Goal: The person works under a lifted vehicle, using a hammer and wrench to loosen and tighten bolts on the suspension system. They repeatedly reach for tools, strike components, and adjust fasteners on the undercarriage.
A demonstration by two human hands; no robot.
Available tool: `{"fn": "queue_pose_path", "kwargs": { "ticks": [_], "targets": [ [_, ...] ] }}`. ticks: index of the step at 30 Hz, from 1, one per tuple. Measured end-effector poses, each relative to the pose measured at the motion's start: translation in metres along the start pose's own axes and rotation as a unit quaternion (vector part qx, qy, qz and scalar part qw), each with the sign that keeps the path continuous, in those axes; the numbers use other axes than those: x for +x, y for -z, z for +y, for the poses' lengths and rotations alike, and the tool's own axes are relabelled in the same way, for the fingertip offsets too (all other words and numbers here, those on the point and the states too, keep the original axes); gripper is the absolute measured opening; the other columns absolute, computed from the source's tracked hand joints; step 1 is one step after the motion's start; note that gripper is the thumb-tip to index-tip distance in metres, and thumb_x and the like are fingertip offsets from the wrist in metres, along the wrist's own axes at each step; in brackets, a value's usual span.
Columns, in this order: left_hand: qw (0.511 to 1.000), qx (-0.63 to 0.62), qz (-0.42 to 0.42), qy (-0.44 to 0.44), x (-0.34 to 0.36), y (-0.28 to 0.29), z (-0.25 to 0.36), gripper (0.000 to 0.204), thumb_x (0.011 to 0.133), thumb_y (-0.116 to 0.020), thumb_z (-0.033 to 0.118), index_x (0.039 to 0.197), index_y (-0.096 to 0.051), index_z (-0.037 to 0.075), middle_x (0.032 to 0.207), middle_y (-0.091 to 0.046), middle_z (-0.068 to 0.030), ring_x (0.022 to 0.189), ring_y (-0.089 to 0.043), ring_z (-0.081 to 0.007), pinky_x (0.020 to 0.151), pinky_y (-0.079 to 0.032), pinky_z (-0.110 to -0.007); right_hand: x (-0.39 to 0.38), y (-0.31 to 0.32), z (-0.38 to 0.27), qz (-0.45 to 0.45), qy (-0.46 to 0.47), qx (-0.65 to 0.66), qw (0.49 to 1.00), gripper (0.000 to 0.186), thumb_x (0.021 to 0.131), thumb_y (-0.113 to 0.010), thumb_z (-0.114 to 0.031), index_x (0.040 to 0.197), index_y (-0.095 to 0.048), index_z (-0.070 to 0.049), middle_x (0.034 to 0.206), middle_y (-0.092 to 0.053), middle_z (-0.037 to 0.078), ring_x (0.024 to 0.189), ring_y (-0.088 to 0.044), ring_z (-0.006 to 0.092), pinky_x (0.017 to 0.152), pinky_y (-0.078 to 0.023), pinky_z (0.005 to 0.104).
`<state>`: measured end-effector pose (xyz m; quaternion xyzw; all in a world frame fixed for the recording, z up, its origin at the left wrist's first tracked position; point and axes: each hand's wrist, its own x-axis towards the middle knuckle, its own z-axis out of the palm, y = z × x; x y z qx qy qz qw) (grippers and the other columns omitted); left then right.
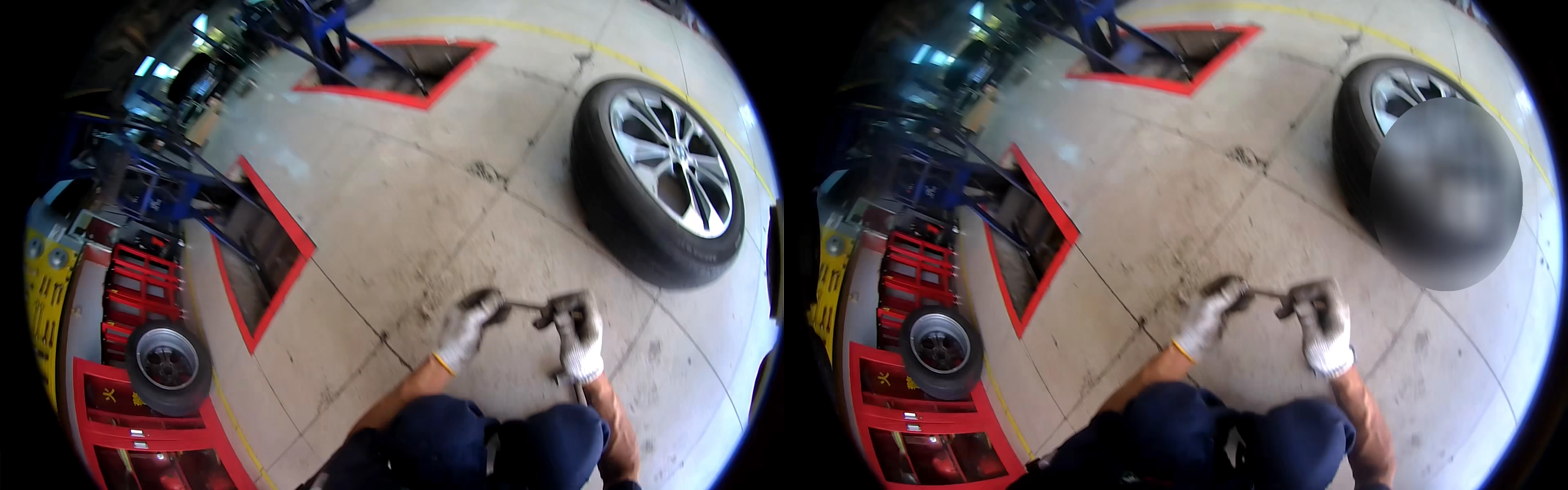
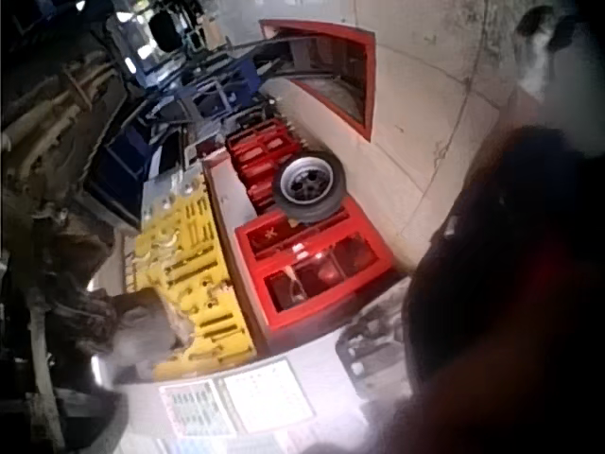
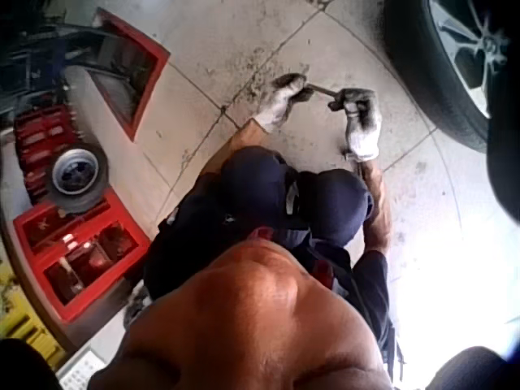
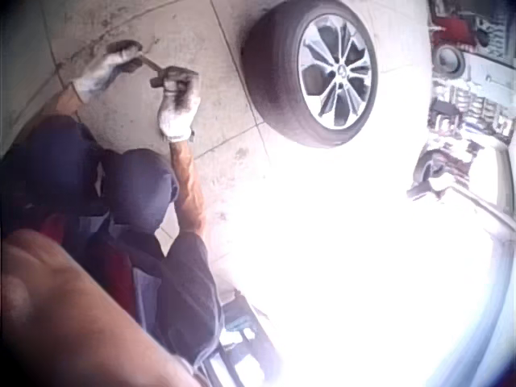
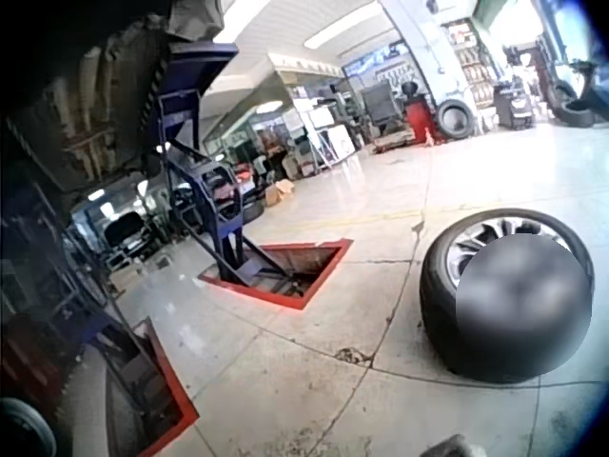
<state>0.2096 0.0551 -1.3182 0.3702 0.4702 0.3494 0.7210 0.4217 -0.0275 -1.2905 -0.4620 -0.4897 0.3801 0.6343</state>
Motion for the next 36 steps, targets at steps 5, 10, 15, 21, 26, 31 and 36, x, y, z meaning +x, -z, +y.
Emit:
{"fn": "queue_pose_path", "kwargs": {
  "ticks": [5,10,15,21,26,31,36],
  "targets": [
    [0.829,0.461,-0.307,-0.08,-0.002,-0.007,0.015,0.053,0.11,-0.044,0.054,0.112,-0.063,0.005,0.09,-0.065,-0.0127,0.082,-0.062,-0.0235,0.077,-0.051,-0.04,0.0,0.0,-0.002,-0.047,-0.212,0.157,0.963,0.019,0.098,-0.07,-0.014,0.108,-0.061,-0.001,0.101,-0.071,0.014,0.087,-0.074,0.0266,0.072,-0.064,0.0407],
    [0.845,0.424,-0.242,-0.217,0.048,-0.005,0.034,0.045,0.109,-0.049,0.048,0.112,-0.061,0.006,0.083,-0.057,-0.0055,0.079,-0.054,-0.0189,0.073,-0.046,-0.037,-0.086,0.05,-0.011,0.202,-0.154,-0.119,0.96,0.036,0.102,-0.067,-0.025,0.129,-0.061,-0.002,0.112,-0.07,0.013,0.077,-0.065,0.0177,0.071,-0.057,0.0323],
    [0.865,0.425,-0.087,-0.252,0.059,-0.001,0.182,0.043,0.11,-0.049,0.049,0.107,-0.061,0.008,0.078,-0.052,-0.001,0.074,-0.05,-0.0128,0.07,-0.045,-0.032,-0.178,0.095,-0.014,0.086,-0.26,-0.59,0.76,0.041,0.092,-0.065,-0.032,0.122,-0.066,-0.005,0.103,-0.073,0.025,0.085,-0.072,0.0423,0.078,-0.058,0.0508],
    [0.709,0.635,-0.045,-0.302,-0.028,-0.031,0.325,0.035,0.11,-0.049,0.041,0.106,-0.061,0.008,0.075,-0.063,-0.0184,0.069,-0.063,-0.0378,0.064,-0.048,-0.048,-0.112,0.058,-0.086,-0.006,-0.273,-0.472,0.838,0.04,0.092,-0.065,-0.032,0.123,-0.067,-0.006,0.104,-0.073,0.025,0.087,-0.071,0.0423,0.079,-0.058,0.0509],
    [0.592,0.732,-0.052,-0.333,-0.205,-0.14,0.56,0.038,0.107,-0.055,0.044,0.128,-0.064,0.014,0.067,-0.062,-0.014,0.058,-0.065,-0.0357,0.054,-0.05,-0.048,-0.058,0.019,-0.191,-0.084,-0.286,-0.438,0.848,0.04,0.093,-0.064,-0.032,0.123,-0.067,-0.006,0.105,-0.073,0.025,0.089,-0.071,0.0423,0.081,-0.057,0.051],
    [0.56,0.625,-0.17,-0.516,-0.341,-0.316,0.754,0.029,0.107,-0.057,0.032,0.118,-0.062,0.006,0.072,-0.065,-0.0128,0.058,-0.067,-0.034,0.051,-0.052,-0.044,-0.03,-0.007,-0.296,-0.133,-0.323,-0.418,0.838,0.039,0.093,-0.063,-0.032,0.123,-0.068,-0.007,0.106,-0.073,0.025,0.09,-0.071,0.0423,0.082,-0.057,0.051],
    [0.541,0.54,-0.205,-0.611,-0.445,-0.395,0.815,0.029,0.105,-0.054,0.026,0.1,-0.062,-0.002,0.063,-0.062,-0.012,0.058,-0.066,-0.0322,0.056,-0.054,-0.047,-0.02,-0.012,-0.372,-0.209,-0.317,-0.419,0.825,0.039,0.093,-0.063,-0.031,0.123,-0.068,-0.007,0.107,-0.073,0.025,0.092,-0.071,0.0422,0.083,-0.057,0.0511]
  ]
}}
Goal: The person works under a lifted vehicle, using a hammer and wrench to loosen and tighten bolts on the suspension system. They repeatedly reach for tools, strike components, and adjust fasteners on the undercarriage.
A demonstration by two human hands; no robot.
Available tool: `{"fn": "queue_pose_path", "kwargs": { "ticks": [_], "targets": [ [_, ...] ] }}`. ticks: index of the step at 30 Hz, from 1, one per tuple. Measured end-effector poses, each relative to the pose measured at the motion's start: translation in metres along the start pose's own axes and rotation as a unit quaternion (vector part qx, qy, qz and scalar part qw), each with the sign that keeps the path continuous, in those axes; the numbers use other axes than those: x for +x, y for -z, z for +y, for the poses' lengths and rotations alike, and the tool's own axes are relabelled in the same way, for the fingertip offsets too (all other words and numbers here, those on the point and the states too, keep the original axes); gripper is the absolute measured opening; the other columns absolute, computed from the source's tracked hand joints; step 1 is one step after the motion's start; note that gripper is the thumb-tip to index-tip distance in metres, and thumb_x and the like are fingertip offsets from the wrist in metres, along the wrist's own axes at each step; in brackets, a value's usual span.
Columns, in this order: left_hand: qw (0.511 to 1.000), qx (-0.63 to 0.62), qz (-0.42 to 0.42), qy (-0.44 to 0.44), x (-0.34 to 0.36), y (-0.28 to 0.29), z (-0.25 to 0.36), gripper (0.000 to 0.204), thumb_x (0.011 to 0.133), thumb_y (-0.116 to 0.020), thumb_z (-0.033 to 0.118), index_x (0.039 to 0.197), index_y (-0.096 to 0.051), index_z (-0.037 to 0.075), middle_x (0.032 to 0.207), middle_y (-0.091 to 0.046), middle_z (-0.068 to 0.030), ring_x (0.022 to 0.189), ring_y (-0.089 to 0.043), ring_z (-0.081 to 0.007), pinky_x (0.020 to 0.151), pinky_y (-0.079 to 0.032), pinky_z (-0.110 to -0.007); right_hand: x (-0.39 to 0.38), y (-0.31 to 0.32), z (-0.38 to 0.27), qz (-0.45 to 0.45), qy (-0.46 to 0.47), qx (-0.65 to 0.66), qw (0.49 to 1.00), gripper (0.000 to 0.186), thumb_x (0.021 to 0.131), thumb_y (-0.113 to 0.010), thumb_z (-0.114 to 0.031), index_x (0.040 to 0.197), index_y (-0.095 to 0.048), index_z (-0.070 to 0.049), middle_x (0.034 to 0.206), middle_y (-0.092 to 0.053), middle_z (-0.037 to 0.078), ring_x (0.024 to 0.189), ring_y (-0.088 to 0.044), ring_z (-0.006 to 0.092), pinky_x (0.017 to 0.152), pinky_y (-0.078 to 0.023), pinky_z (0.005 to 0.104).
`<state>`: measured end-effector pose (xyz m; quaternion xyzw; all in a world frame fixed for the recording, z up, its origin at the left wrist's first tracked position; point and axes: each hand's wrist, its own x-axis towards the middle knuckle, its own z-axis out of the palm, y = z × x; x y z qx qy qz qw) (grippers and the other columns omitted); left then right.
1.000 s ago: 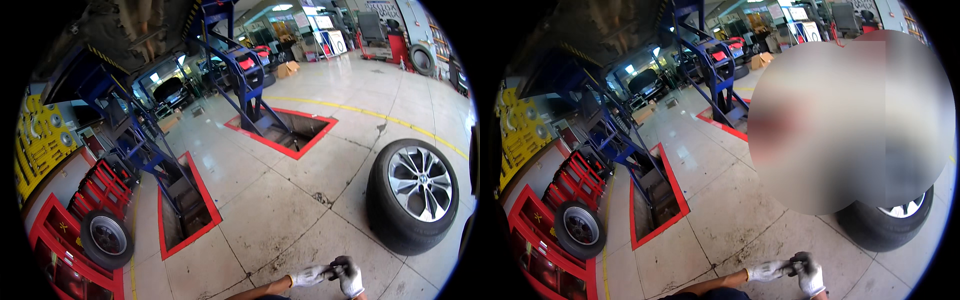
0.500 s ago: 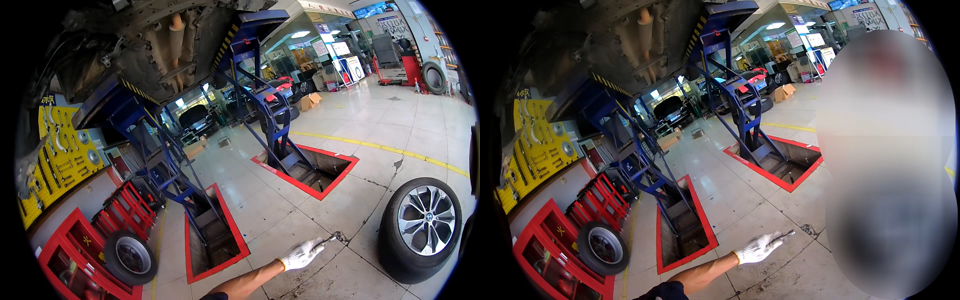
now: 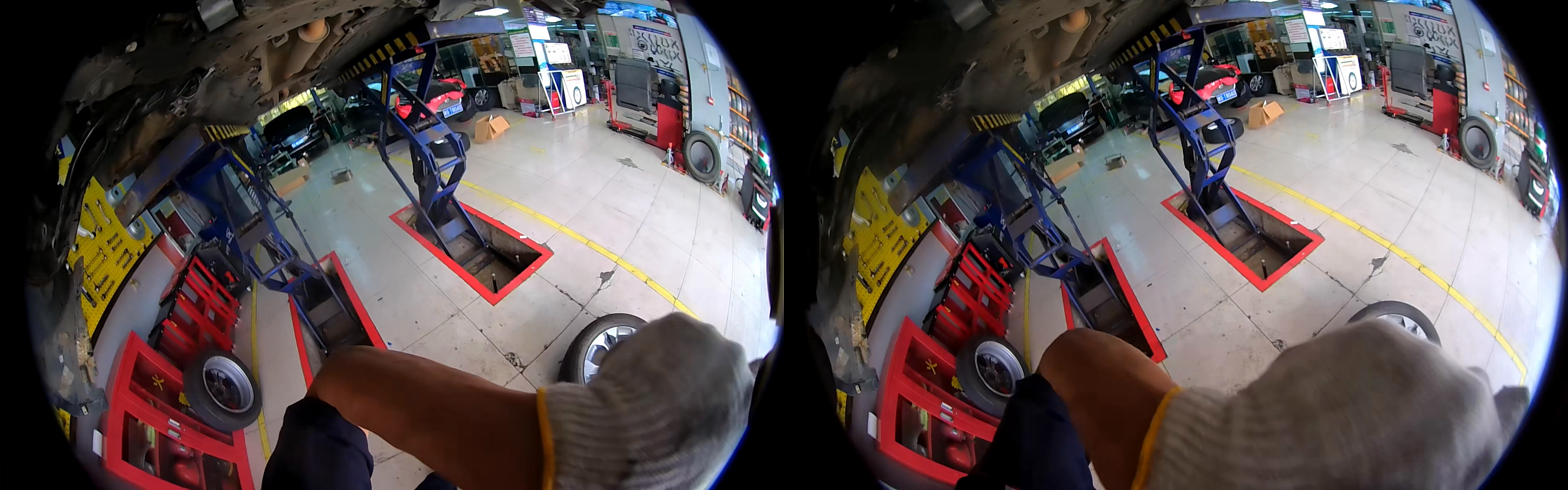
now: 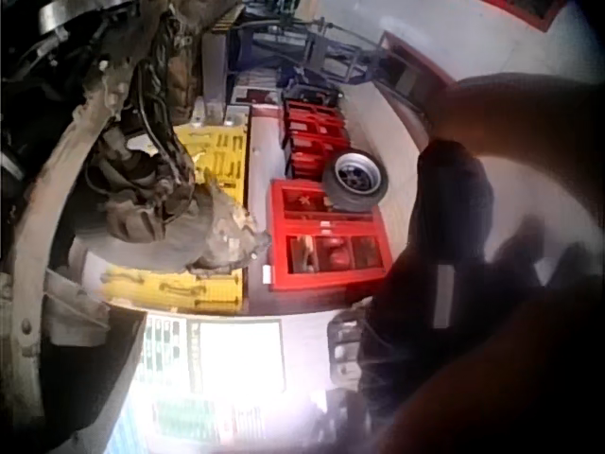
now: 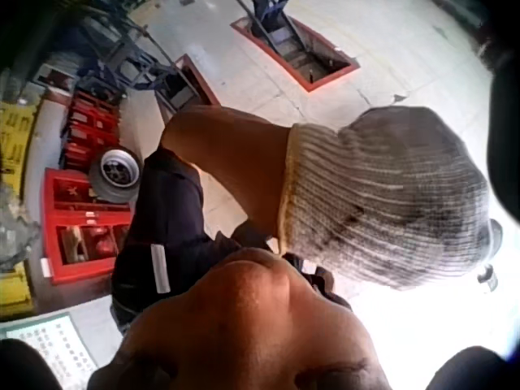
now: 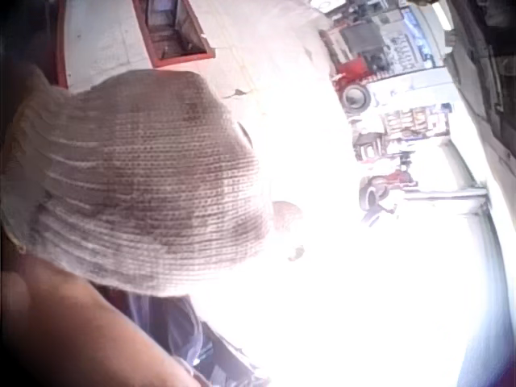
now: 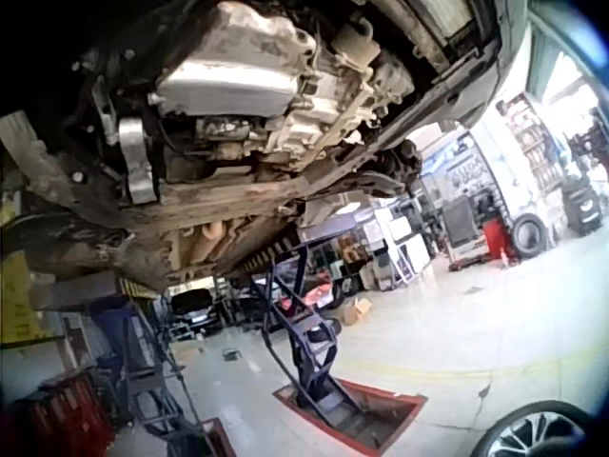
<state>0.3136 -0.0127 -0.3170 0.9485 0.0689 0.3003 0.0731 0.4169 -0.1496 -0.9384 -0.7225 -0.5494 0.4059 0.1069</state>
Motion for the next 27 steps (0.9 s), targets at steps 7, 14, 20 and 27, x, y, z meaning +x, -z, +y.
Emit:
{"fn": "queue_pose_path", "kwargs": {
  "ticks": [7,14,20,27],
  "targets": [
    [0.993,0.074,0.074,0.062,-0.013,0.106,-0.004,0.022,0.102,-0.06,0.025,0.098,-0.058,0.004,0.071,-0.061,-0.0115,0.064,-0.065,-0.0319,0.061,-0.053,-0.046,-0.015,0.043,-0.032,-0.026,0.021,-0.019,0.999,0.038,0.093,-0.062,-0.031,0.123,-0.069,-0.008,0.108,-0.073,0.025,0.095,-0.071,0.0422,0.084,-0.057,0.0512],
    [0.891,0.371,0.13,0.23,-0.121,0.209,0.026,0.027,0.096,-0.073,0.033,0.099,-0.071,0.006,0.091,-0.07,-0.005,0.084,-0.063,-0.0255,0.077,-0.055,-0.038,-0.022,0.063,-0.048,-0.05,0.045,-0.082,0.994,0.038,0.093,-0.061,-0.03,0.124,-0.069,-0.009,0.11,-0.073,0.025,0.097,-0.071,0.0422,0.086,-0.056,0.0512],
    [0.852,0.283,0.353,0.262,-0.145,0.274,0.071,0.014,0.096,-0.07,0.0,0.109,-0.065,-0.002,0.113,-0.076,-0.0164,0.096,-0.072,-0.0184,0.086,-0.059,-0.032,-0.036,0.064,-0.071,-0.065,0.064,-0.103,0.99,0.038,0.094,-0.061,-0.03,0.124,-0.07,-0.009,0.111,-0.073,0.025,0.099,-0.07,0.0421,0.087,-0.056,0.0513],
    [0.782,0.476,0.399,0.056,-0.116,0.355,0.066,0.022,0.099,-0.066,-0.003,0.12,-0.058,-0.003,0.118,-0.072,-0.0219,0.097,-0.073,-0.0228,0.088,-0.06,-0.034,-0.058,0.058,-0.081,-0.086,0.064,-0.094,0.99,0.038,0.094,-0.06,-0.03,0.124,-0.07,-0.01,0.112,-0.073,0.024,0.102,-0.07,0.0421,0.088,-0.056,0.0514]
  ]
}}
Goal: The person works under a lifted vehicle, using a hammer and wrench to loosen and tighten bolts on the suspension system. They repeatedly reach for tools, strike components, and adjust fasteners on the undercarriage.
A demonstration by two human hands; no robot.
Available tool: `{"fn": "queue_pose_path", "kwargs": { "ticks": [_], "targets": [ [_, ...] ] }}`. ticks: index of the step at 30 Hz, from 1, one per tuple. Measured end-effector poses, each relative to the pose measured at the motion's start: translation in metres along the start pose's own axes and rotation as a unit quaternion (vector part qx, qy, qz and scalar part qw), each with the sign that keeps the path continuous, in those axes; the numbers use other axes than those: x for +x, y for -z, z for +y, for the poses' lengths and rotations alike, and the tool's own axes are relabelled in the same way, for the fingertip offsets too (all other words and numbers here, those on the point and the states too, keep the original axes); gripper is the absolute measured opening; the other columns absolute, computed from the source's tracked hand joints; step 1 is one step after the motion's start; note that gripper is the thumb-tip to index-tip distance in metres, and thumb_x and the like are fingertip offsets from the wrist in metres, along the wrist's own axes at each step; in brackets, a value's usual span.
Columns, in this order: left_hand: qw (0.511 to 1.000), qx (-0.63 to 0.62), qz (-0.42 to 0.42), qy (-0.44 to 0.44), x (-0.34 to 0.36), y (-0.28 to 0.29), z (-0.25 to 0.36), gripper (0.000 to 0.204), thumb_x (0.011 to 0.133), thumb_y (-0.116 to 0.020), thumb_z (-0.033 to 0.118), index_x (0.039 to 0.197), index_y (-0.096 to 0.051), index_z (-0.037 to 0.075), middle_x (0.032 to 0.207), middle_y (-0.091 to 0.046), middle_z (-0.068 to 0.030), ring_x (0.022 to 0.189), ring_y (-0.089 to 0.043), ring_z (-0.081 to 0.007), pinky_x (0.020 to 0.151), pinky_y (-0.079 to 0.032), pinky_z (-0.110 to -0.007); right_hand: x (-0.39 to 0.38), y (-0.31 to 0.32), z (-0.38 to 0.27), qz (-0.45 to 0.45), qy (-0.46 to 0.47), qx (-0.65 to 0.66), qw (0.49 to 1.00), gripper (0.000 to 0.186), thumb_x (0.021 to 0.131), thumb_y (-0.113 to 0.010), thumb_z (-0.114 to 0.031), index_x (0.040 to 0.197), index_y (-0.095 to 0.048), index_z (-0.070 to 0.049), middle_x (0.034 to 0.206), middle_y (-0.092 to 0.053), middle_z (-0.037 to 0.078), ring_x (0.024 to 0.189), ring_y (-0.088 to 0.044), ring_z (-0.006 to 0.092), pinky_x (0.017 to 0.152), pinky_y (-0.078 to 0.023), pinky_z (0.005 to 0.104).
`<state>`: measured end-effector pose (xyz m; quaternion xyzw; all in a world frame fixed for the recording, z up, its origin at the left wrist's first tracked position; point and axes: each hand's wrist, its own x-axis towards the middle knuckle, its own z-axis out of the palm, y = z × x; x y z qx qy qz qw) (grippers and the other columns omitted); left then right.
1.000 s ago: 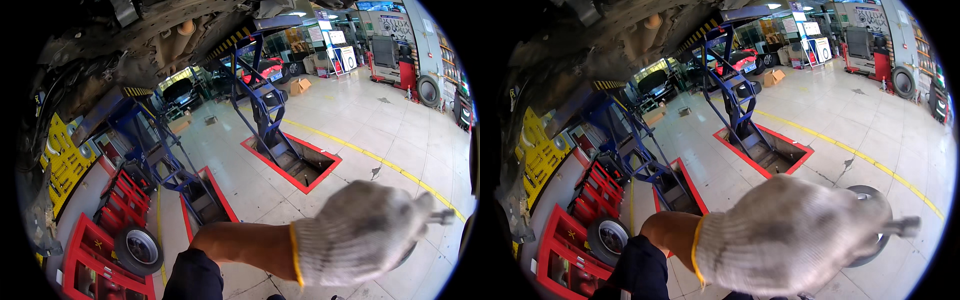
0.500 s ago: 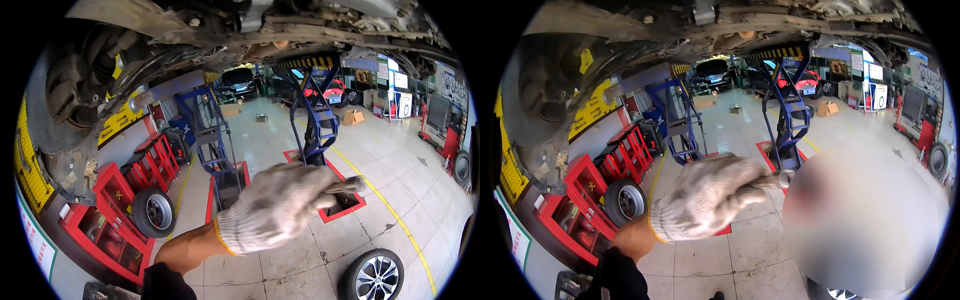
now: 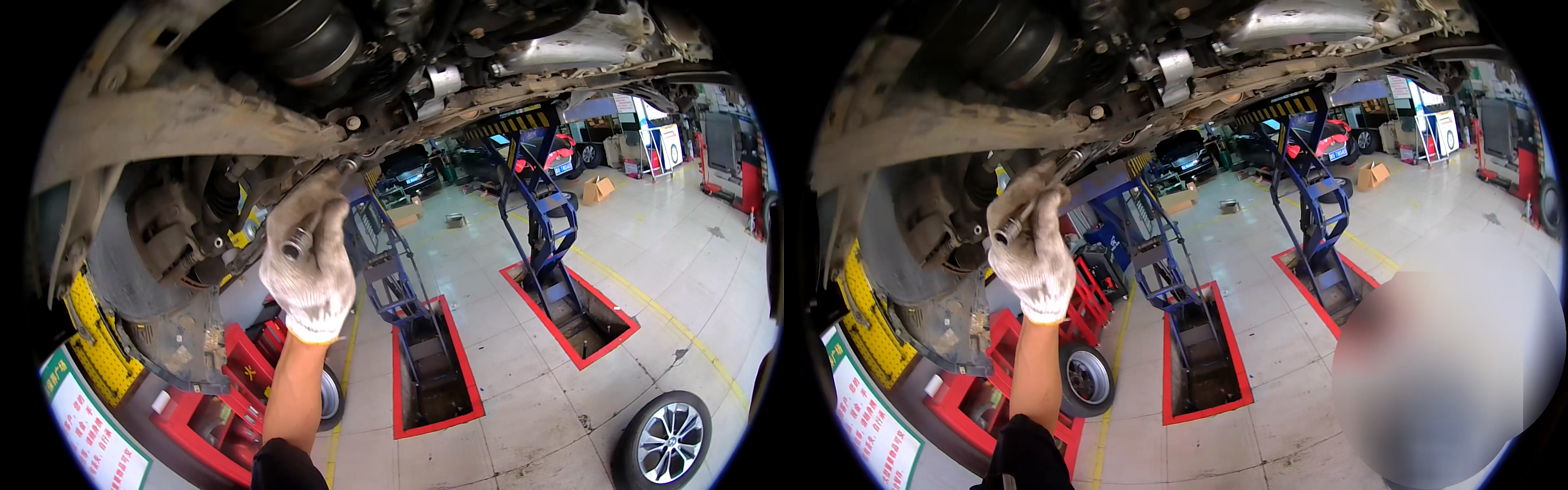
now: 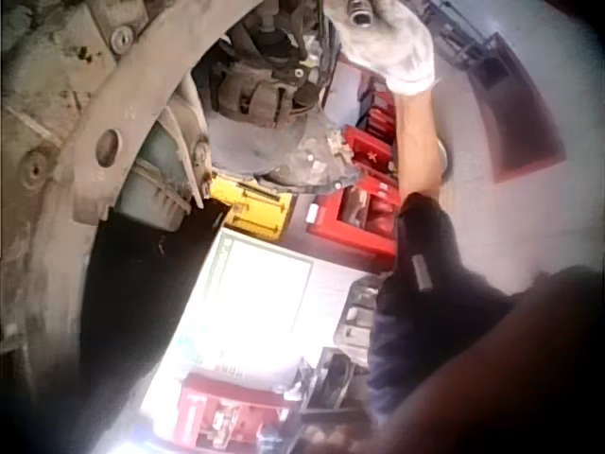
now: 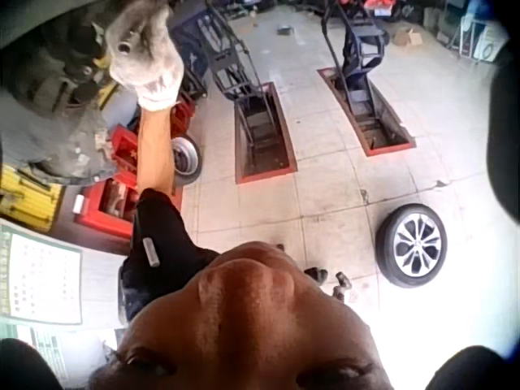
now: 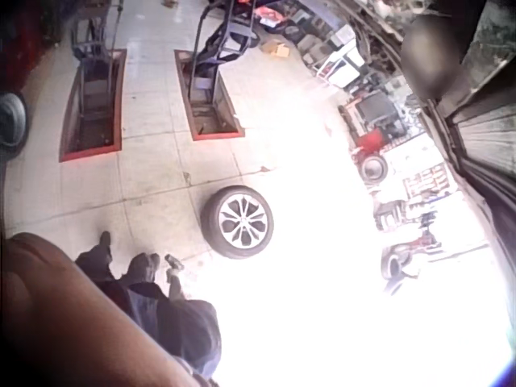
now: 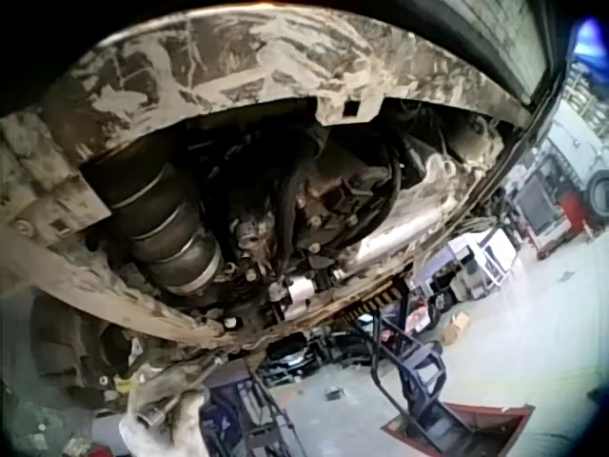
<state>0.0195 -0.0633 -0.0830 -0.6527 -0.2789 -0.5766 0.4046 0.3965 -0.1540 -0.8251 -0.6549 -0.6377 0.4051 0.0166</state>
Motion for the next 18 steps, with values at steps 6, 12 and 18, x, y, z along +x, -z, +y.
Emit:
{"fn": "queue_pose_path", "kwargs": {
  "ticks": [6,12,18],
  "targets": [
    [0.997,0.056,0.046,0.026,0.036,-0.017,-0.023,0.03,0.098,-0.067,-0.003,0.125,-0.053,-0.002,0.118,-0.073,-0.0192,0.096,-0.074,-0.0203,0.088,-0.059,-0.03,-0.007,-0.016,0.012,-0.018,0.002,0.02,1.0,0.038,0.094,-0.059,-0.029,0.124,-0.071,-0.01,0.113,-0.073,0.024,0.104,-0.07,0.0421,0.09,-0.056,0.0515],
    [0.982,0.188,0.024,0.023,0.047,-0.044,-0.023,0.02,0.097,-0.074,0.009,0.113,-0.062,0.005,0.098,-0.078,-0.0144,0.084,-0.078,-0.0256,0.074,-0.06,-0.033,-0.027,-0.034,0.053,-0.032,-0.003,0.034,0.999,0.037,0.094,-0.058,-0.029,0.124,-0.071,-0.011,0.114,-0.073,0.024,0.106,-0.07,0.042,0.091,-0.055,0.0515],
    [0.966,0.256,0.029,0.013,0.059,-0.071,-0.028,0.02,0.097,-0.074,0.013,0.113,-0.065,0.005,0.096,-0.078,-0.0146,0.085,-0.077,-0.0307,0.075,-0.061,-0.036,-0.05,-0.06,0.114,-0.045,0.004,0.054,0.998,0.037,0.094,-0.058,-0.029,0.124,-0.072,-0.011,0.115,-0.073,0.024,0.108,-0.07,0.042,0.092,-0.055,0.0516]
  ]
}}
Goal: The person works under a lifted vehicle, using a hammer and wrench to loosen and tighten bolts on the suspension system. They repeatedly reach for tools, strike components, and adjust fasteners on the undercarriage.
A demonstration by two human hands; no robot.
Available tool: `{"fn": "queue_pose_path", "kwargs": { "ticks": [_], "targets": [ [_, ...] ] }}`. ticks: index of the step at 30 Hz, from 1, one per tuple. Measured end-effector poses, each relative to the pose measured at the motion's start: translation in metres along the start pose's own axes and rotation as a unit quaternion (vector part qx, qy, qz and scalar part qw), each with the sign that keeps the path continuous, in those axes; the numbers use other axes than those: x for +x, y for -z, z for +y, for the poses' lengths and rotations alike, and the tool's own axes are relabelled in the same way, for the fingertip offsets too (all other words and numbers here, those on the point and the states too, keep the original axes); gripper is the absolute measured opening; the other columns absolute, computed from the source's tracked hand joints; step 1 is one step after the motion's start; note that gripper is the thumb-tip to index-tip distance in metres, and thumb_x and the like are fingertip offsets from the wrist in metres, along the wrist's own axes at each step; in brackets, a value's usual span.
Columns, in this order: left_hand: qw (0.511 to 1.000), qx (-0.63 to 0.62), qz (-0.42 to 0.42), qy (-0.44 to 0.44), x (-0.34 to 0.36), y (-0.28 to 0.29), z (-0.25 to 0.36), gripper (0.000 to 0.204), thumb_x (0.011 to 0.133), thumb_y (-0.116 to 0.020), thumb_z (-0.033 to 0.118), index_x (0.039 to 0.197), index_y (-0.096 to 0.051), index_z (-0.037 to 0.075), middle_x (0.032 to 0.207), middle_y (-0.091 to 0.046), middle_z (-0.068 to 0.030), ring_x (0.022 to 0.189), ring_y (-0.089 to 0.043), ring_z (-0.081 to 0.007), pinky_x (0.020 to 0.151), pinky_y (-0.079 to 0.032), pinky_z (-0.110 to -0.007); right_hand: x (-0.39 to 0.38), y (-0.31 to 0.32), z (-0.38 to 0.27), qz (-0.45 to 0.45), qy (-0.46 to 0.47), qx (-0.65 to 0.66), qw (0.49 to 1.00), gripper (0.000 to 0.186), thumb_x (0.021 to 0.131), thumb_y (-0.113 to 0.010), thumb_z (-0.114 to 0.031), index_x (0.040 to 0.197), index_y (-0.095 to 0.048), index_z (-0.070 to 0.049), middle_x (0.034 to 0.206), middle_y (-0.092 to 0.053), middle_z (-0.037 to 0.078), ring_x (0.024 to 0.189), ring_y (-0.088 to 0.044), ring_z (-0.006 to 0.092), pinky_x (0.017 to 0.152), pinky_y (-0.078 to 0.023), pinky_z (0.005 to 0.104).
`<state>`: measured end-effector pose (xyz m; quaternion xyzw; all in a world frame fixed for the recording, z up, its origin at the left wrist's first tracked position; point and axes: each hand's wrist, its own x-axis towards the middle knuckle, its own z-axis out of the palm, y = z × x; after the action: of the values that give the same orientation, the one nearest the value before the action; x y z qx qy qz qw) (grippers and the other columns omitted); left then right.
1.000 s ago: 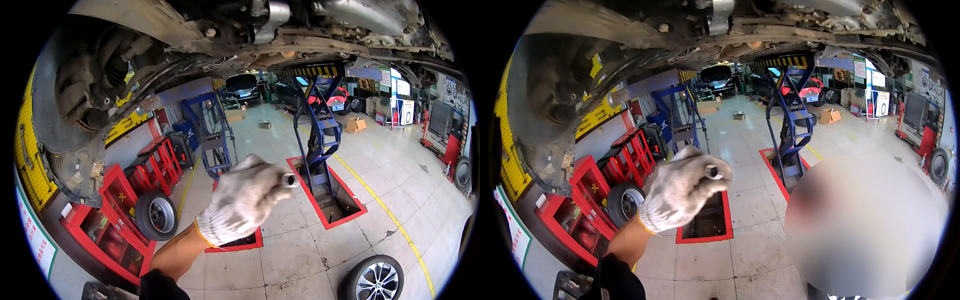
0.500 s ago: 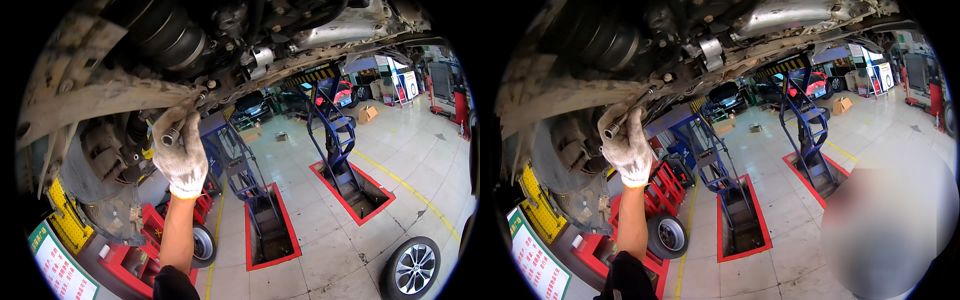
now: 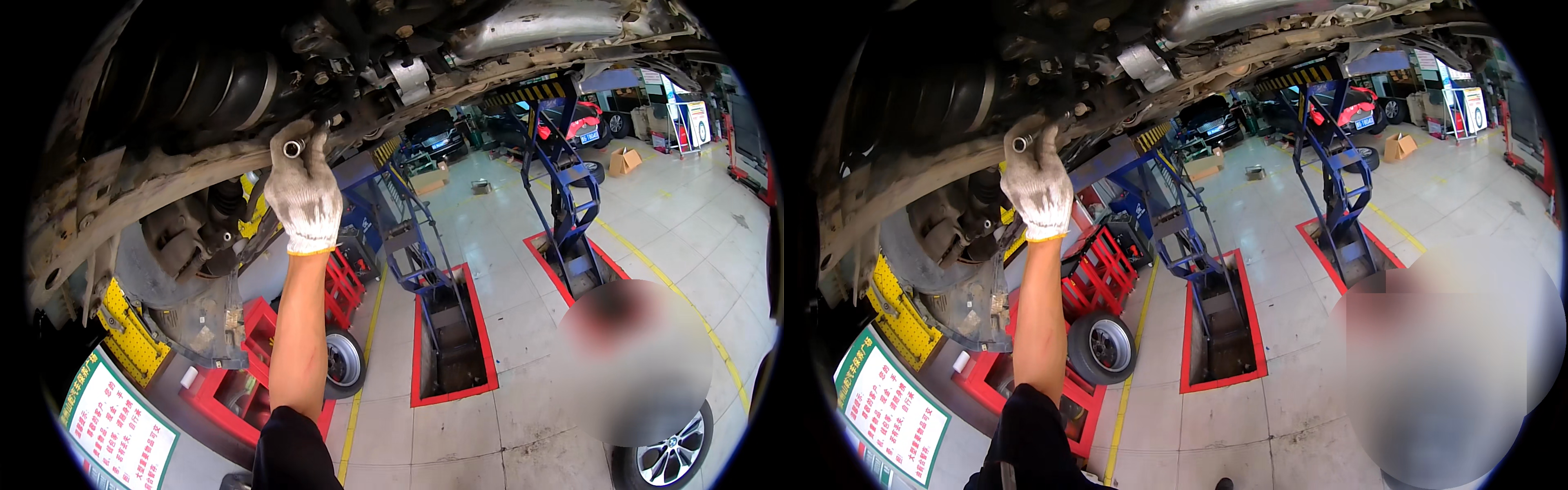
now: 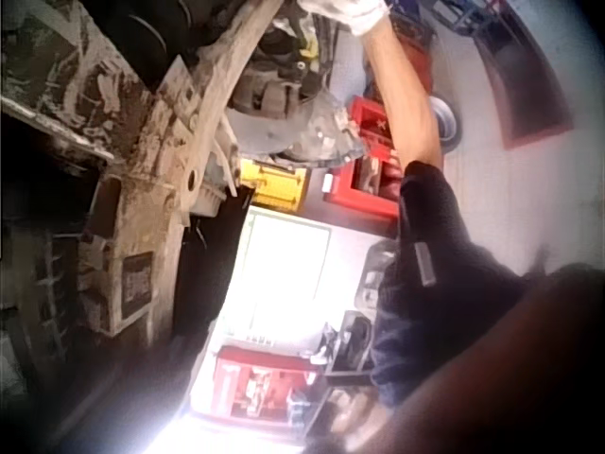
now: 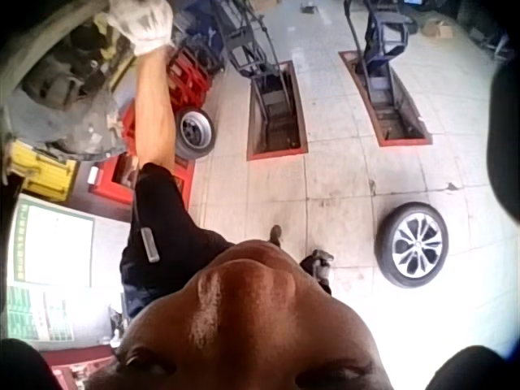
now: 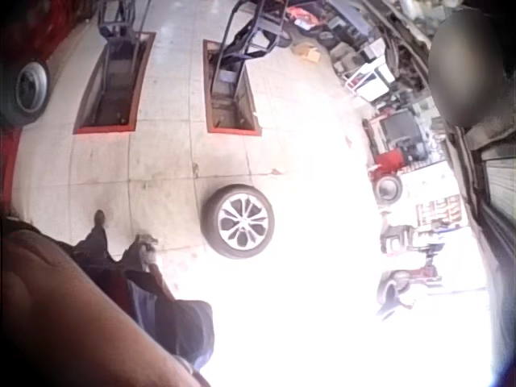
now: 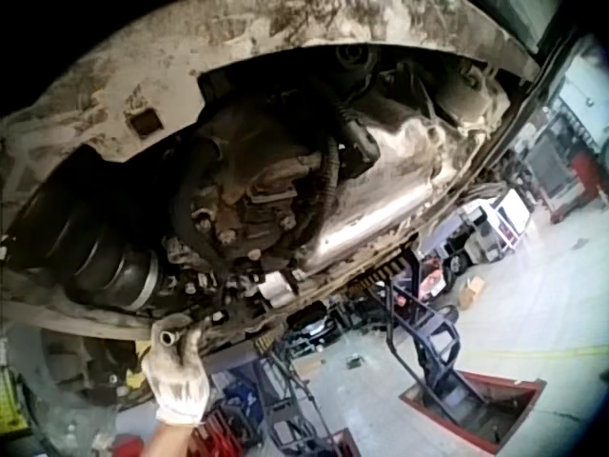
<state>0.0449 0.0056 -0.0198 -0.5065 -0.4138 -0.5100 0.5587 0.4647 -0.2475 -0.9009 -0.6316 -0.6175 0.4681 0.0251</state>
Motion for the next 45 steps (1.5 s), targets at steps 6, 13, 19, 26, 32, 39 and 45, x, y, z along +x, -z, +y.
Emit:
{"fn": "queue_pose_path", "kwargs": {
  "ticks": [6,13,19,26,32,39,45],
  "targets": [
    [0.997,0.054,0.039,0.029,0.006,-0.019,-0.001,0.025,0.096,-0.074,0.013,0.118,-0.066,0.004,0.098,-0.076,-0.0175,0.088,-0.077,-0.0338,0.078,-0.06,-0.039,0.0,0.007,0.04,0.027,0.036,0.006,0.999,0.037,0.094,-0.057,-0.027,0.124,-0.072,-0.011,0.116,-0.072,0.025,0.109,-0.069,0.0434,0.094,-0.055,0.0522],
    [0.997,-0.022,0.012,0.073,0.001,0.002,0.01,0.032,0.1,-0.069,0.018,0.124,-0.059,0.0,0.104,-0.075,-0.0229,0.094,-0.076,-0.0344,0.083,-0.057,-0.041,-0.018,0.102,-0.028,0.051,-0.059,-0.05,0.996,0.03,0.087,-0.058,-0.025,0.108,-0.074,-0.01,0.102,-0.075,0.026,0.096,-0.072,0.0475,0.083,-0.057,0.0569],
    [0.996,0.082,0.021,0.005,0.001,0.003,0.011,0.032,0.103,-0.067,0.023,0.124,-0.059,0.0,0.103,-0.076,-0.0172,0.091,-0.075,-0.0298,0.086,-0.057,-0.038,-0.008,0.112,-0.056,0.107,0.048,0.004,0.993,0.03,0.089,-0.061,-0.025,0.112,-0.075,-0.012,0.111,-0.074,0.021,0.1,-0.073,0.0391,0.086,-0.059,0.0477],
    [0.988,0.152,-0.029,-0.008,-0.009,0.002,0.016,0.028,0.103,-0.068,0.024,0.122,-0.068,0.003,0.116,-0.074,-0.0143,0.099,-0.073,-0.028,0.089,-0.058,-0.034,0.022,0.128,-0.088,0.077,-0.112,0.025,0.99,0.042,0.087,-0.066,-0.039,0.114,-0.073,-0.008,0.107,-0.074,0.024,0.105,-0.071,0.0411,0.089,-0.057,0.0493],
    [0.849,0.444,0.086,-0.272,0.008,0.0,-0.108,0.033,0.109,-0.058,0.025,0.122,-0.063,-0.005,0.113,-0.072,-0.015,0.095,-0.074,-0.0182,0.083,-0.058,-0.022,0.026,0.164,-0.09,0.099,-0.129,0.061,0.985,0.041,0.083,-0.066,-0.028,0.114,-0.073,-0.004,0.111,-0.072,0.027,0.107,-0.07,0.0431,0.09,-0.057,0.0485],
    [0.765,0.556,0.021,-0.325,0.011,0.041,-0.137,0.033,0.107,-0.06,0.023,0.121,-0.067,-0.006,0.11,-0.075,-0.0132,0.091,-0.074,-0.0171,0.081,-0.057,-0.021,0.043,0.229,-0.057,0.079,-0.098,-0.012,0.992,0.038,0.083,-0.067,-0.03,0.115,-0.075,-0.01,0.112,-0.073,0.025,0.108,-0.07,0.0417,0.089,-0.056,0.0494],
    [0.984,0.143,0.065,-0.081,0.004,0.0,0.003,0.025,0.096,-0.076,0.016,0.115,-0.066,0.003,0.104,-0.075,-0.0133,0.082,-0.077,-0.0228,0.072,-0.061,-0.029,0.061,0.279,-0.007,0.166,-0.074,0.028,0.983,0.029,0.066,-0.073,-0.006,0.095,-0.075,-0.002,0.091,-0.077,0.019,0.091,-0.076,0.0356,0.081,-0.058,0.042]
  ]
}}
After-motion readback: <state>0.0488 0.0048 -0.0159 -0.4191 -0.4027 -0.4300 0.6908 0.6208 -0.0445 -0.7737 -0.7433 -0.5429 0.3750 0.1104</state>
